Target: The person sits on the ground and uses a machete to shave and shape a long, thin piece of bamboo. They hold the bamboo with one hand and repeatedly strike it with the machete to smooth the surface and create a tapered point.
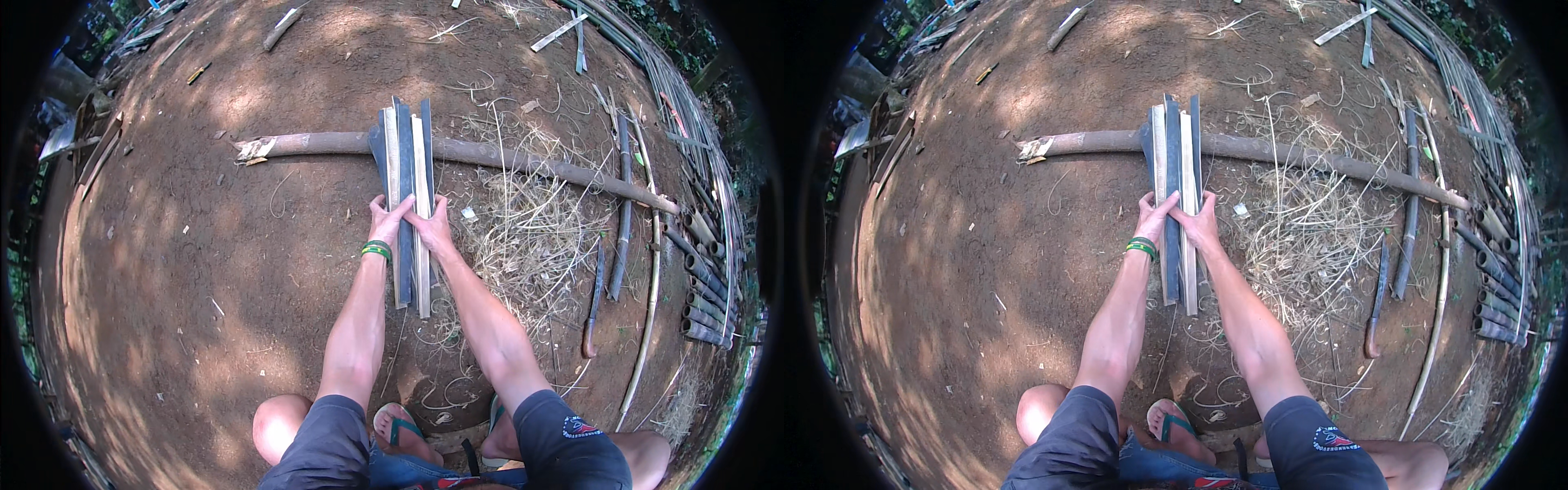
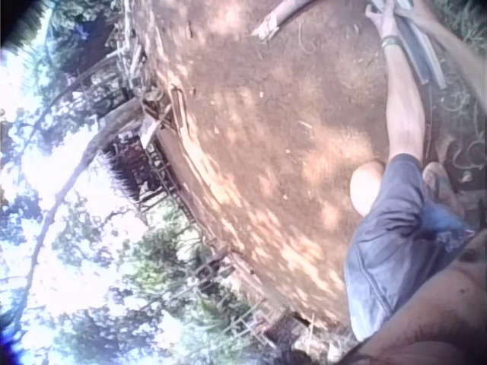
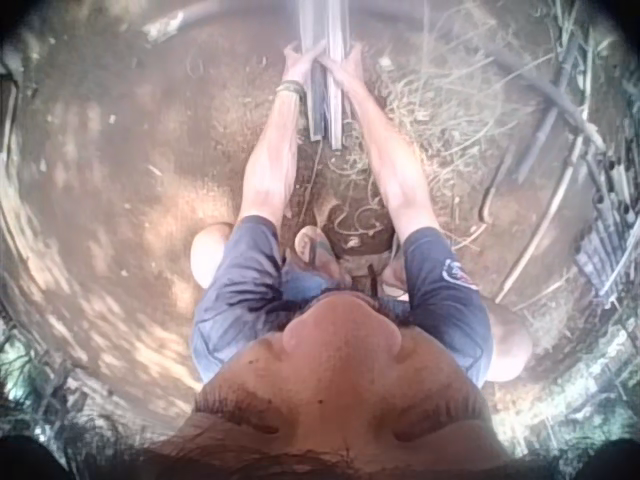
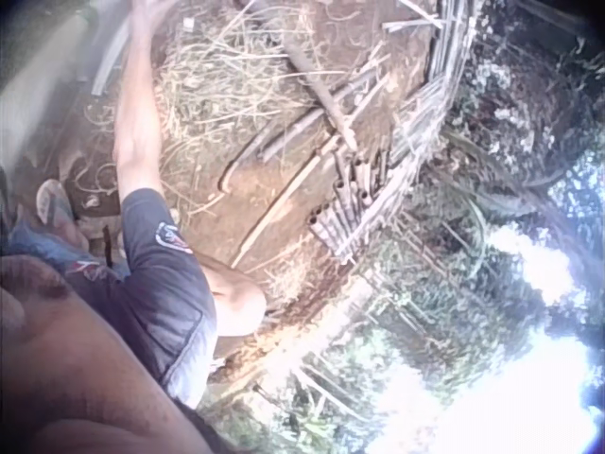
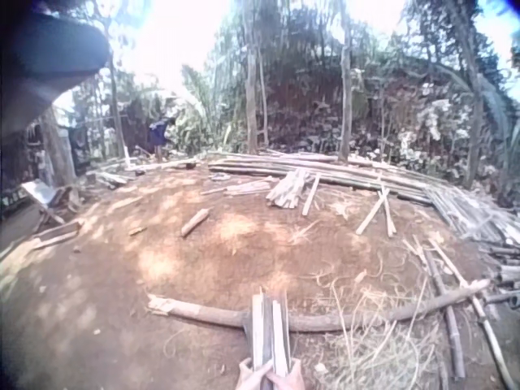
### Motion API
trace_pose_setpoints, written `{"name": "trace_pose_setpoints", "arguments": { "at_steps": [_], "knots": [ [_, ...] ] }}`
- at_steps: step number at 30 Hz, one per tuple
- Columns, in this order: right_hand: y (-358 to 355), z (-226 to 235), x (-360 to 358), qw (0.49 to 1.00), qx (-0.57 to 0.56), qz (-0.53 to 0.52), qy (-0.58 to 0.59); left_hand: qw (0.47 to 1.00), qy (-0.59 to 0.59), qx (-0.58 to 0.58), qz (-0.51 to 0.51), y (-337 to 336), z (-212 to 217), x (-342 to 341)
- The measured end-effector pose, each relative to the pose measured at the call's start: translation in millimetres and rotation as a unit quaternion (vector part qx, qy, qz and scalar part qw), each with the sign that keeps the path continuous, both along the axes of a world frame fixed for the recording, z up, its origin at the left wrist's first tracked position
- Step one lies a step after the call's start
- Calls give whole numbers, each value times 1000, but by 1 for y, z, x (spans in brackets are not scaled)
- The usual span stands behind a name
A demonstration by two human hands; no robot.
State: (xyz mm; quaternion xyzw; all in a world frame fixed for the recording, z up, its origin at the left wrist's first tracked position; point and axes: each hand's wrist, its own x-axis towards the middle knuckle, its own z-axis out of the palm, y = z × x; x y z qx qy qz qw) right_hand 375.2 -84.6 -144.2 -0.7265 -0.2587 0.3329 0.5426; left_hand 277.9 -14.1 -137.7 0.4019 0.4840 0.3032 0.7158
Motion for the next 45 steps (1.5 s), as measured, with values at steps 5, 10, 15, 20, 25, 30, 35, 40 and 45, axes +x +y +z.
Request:
{"name": "trace_pose_setpoints", "arguments": {
  "at_steps": [5,10,15,20,25,30,35,40,45],
  "knots": [
    [-15,12,-3,998,41,26,-31,990,-133,28,-35,-19,23,-1],
    [-26,117,-12,970,199,119,-75,957,-194,215,-10,-32,108,-16],
    [-36,195,-18,938,280,172,-114,932,-200,302,-23,-48,191,-36],
    [-44,192,-27,910,341,232,-53,905,-223,354,-74,-62,193,-61],
    [-46,173,-38,910,339,238,-10,917,-217,332,-36,-77,199,-61],
    [-58,198,-41,919,331,215,-11,920,-155,357,-44,-87,233,-63],
    [-71,219,-36,915,291,280,-17,914,-184,343,-116,-88,246,-74],
    [-65,170,-41,923,285,254,-52,906,-131,391,-96,-86,209,-67],
    [-64,197,-51,924,307,218,-63,914,-131,380,-44,-95,241,-66]
  ]
}}
